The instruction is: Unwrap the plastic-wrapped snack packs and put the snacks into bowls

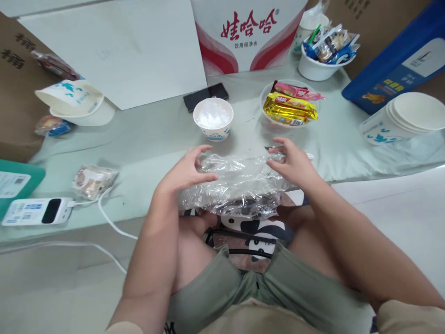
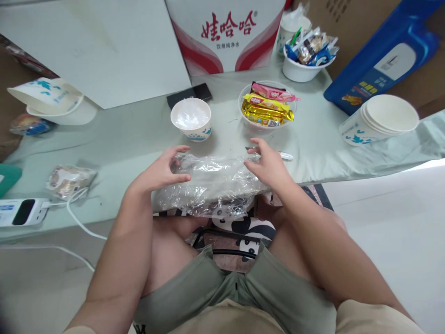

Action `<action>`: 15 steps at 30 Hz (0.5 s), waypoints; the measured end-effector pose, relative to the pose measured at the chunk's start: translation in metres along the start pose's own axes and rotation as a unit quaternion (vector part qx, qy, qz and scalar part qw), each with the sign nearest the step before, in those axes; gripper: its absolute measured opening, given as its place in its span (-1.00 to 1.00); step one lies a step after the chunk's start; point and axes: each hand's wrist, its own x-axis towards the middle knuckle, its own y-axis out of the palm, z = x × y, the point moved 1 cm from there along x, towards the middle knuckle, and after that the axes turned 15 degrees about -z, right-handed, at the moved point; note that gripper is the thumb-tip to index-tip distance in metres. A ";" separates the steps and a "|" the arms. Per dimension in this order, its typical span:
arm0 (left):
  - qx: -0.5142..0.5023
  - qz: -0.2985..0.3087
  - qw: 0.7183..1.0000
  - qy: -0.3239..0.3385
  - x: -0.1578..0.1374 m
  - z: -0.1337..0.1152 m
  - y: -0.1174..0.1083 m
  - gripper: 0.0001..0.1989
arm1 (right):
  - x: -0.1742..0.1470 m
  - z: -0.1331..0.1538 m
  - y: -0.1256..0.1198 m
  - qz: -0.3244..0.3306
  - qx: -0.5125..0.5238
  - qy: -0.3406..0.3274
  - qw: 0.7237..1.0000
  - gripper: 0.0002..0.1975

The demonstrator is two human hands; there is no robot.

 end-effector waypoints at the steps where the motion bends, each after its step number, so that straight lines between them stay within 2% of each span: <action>1: 0.005 -0.010 1.000 0.021 0.001 0.000 0.001 -0.38 | 0.000 0.001 0.000 -0.001 0.001 -0.010 1.000 -0.34; 3: -0.015 -0.059 0.998 0.034 0.005 0.001 0.003 -0.73 | 0.000 0.003 0.000 -0.003 0.006 -0.026 1.000 -0.35; 4: -0.037 -0.091 0.995 0.022 0.007 0.002 0.005 -0.76 | 0.001 0.003 0.000 -0.006 0.008 -0.032 0.999 -0.34; 7: -0.120 -0.186 0.975 -0.033 0.010 0.002 0.006 -0.65 | 0.002 0.002 0.000 -0.031 0.004 -0.030 0.999 -0.27; 10: -0.176 -0.230 0.957 -0.037 0.008 -0.002 0.007 -0.62 | 0.003 0.001 0.000 -0.021 0.005 0.031 0.999 -0.18; 11: -0.187 -0.232 0.954 -0.030 0.007 -0.003 0.006 -0.62 | 0.003 0.001 0.000 0.003 0.009 0.061 0.998 -0.25; 13: -0.204 -0.226 0.952 -0.018 0.006 -0.003 0.006 -0.64 | 0.002 0.003 0.000 0.059 0.030 0.103 0.993 -0.55; 15: -0.213 -0.224 0.951 -0.011 0.007 -0.001 0.006 -0.66 | 0.002 0.005 -0.001 0.071 0.080 0.110 0.988 -0.77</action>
